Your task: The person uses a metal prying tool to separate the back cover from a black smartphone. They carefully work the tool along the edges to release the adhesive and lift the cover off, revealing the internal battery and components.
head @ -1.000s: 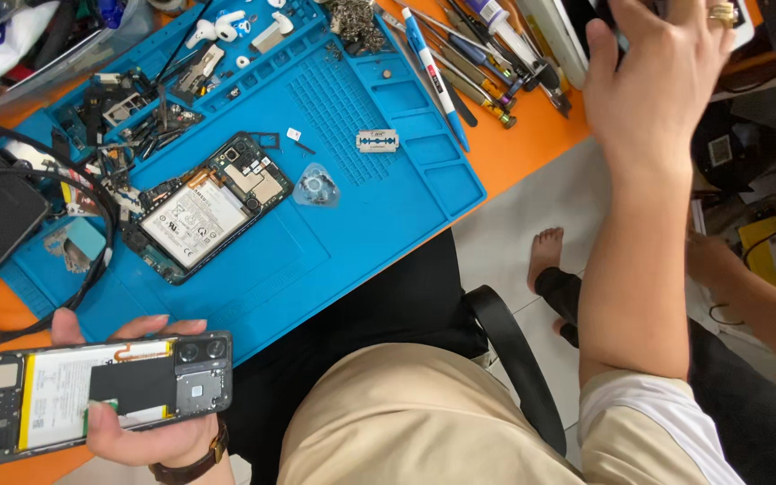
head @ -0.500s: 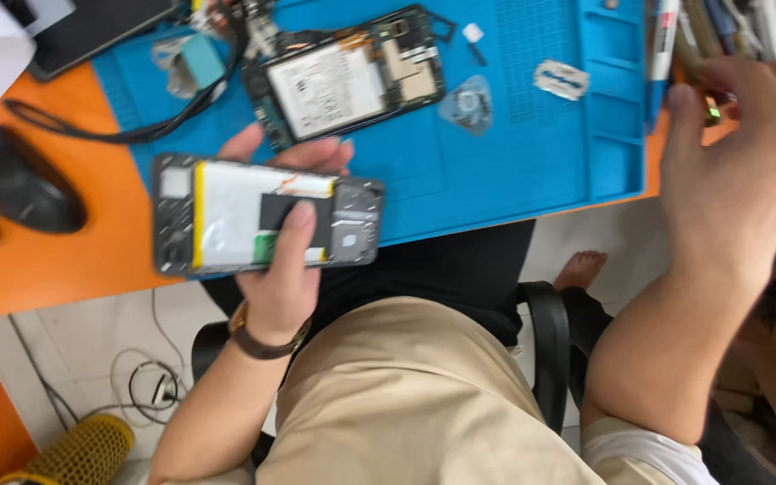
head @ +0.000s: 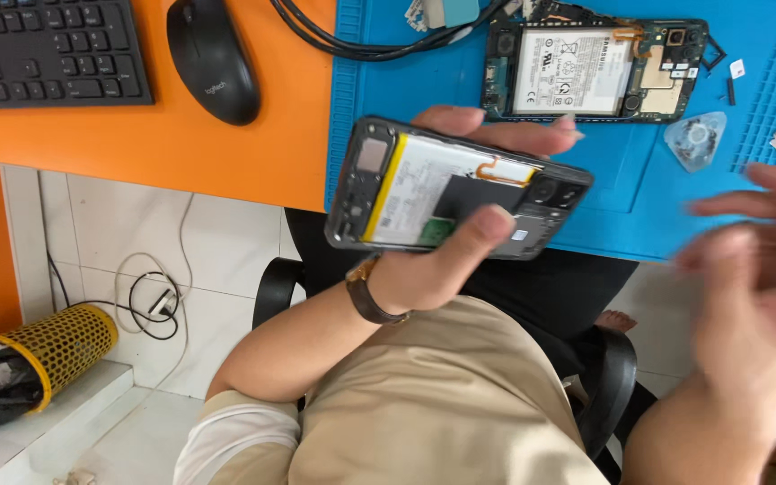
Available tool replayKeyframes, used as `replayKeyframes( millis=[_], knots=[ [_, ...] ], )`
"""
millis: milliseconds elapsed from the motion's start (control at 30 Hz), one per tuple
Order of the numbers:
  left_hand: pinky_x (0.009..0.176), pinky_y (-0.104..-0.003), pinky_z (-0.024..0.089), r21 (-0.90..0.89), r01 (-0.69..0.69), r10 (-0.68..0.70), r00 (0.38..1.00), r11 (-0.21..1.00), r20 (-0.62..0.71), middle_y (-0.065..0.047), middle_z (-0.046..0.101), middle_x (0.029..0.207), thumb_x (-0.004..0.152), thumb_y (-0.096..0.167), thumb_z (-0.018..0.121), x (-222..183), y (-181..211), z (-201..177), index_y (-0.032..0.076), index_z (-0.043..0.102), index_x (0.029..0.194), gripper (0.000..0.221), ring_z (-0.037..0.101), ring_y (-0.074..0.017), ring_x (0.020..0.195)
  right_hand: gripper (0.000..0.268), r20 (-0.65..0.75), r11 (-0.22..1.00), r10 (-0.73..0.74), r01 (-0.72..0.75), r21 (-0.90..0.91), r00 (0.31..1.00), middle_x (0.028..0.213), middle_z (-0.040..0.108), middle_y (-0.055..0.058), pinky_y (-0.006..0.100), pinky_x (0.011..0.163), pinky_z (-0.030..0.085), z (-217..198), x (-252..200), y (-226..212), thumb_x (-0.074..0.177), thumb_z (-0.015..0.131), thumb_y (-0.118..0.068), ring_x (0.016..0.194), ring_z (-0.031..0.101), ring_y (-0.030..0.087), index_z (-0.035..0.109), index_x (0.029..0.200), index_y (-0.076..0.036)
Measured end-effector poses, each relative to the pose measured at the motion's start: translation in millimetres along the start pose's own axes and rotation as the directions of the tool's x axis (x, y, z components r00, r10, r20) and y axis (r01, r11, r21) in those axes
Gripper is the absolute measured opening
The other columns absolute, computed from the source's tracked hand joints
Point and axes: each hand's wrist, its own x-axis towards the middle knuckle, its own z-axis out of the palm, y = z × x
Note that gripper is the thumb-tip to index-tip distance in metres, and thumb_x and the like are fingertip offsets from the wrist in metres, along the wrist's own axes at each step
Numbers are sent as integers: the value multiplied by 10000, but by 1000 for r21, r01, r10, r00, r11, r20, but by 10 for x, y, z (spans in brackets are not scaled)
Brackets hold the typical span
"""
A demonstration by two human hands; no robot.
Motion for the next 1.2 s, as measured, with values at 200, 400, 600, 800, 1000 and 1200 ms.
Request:
replayKeyframes(
  millis=[200,400,600,800,1000,1200],
  knots=[
    [1735,-518,189,-97,-63,77,986,993,146,-96,460,1824,895,210,975,-110,-7,65,465,515,1596,876,351,-264,1863,652,354,122,146,-372,920,924,1068,729,119,268,565,673,323,190,-1008,995,797,-246,681,754,187,489,1532,-42],
    [1705,-627,240,62,223,-228,875,973,427,-23,96,1973,1079,914,358,-275,349,-188,181,103,1850,1094,182,-250,1910,584,130,603,98,-163,781,987,1032,664,76,197,457,488,127,489,-714,1097,699,-387,581,561,109,513,1574,-105],
    [1170,-351,549,297,432,-458,889,851,20,-90,639,1472,1077,349,630,-157,48,-154,70,440,1576,603,633,-172,1331,295,13,917,-320,307,257,947,1412,506,278,315,625,436,177,735,-1127,1242,625,-65,1000,511,298,644,1494,89],
    [1132,-354,562,339,437,-471,882,833,23,-103,589,1523,1021,172,708,-158,107,-226,101,249,1662,792,630,-188,1338,838,165,736,-677,670,103,718,1811,128,255,794,1397,555,197,672,-867,1134,984,-267,1757,234,561,395,1702,-85],
    [1084,-343,553,453,403,-458,889,795,12,-90,592,1467,1018,161,716,-181,8,-129,103,320,1618,720,632,-196,1268,587,18,525,-846,839,-144,532,1696,351,344,695,1043,602,149,773,-731,1229,902,-35,1222,800,603,506,1644,-162],
    [854,-300,579,288,490,-500,865,823,-44,-26,653,1139,1002,281,723,-152,-13,-17,123,484,1313,423,636,-105,996,521,9,581,-812,811,-71,583,1588,529,398,773,1077,559,28,869,-798,1238,943,-183,1404,626,628,626,1569,63]
  ],
)
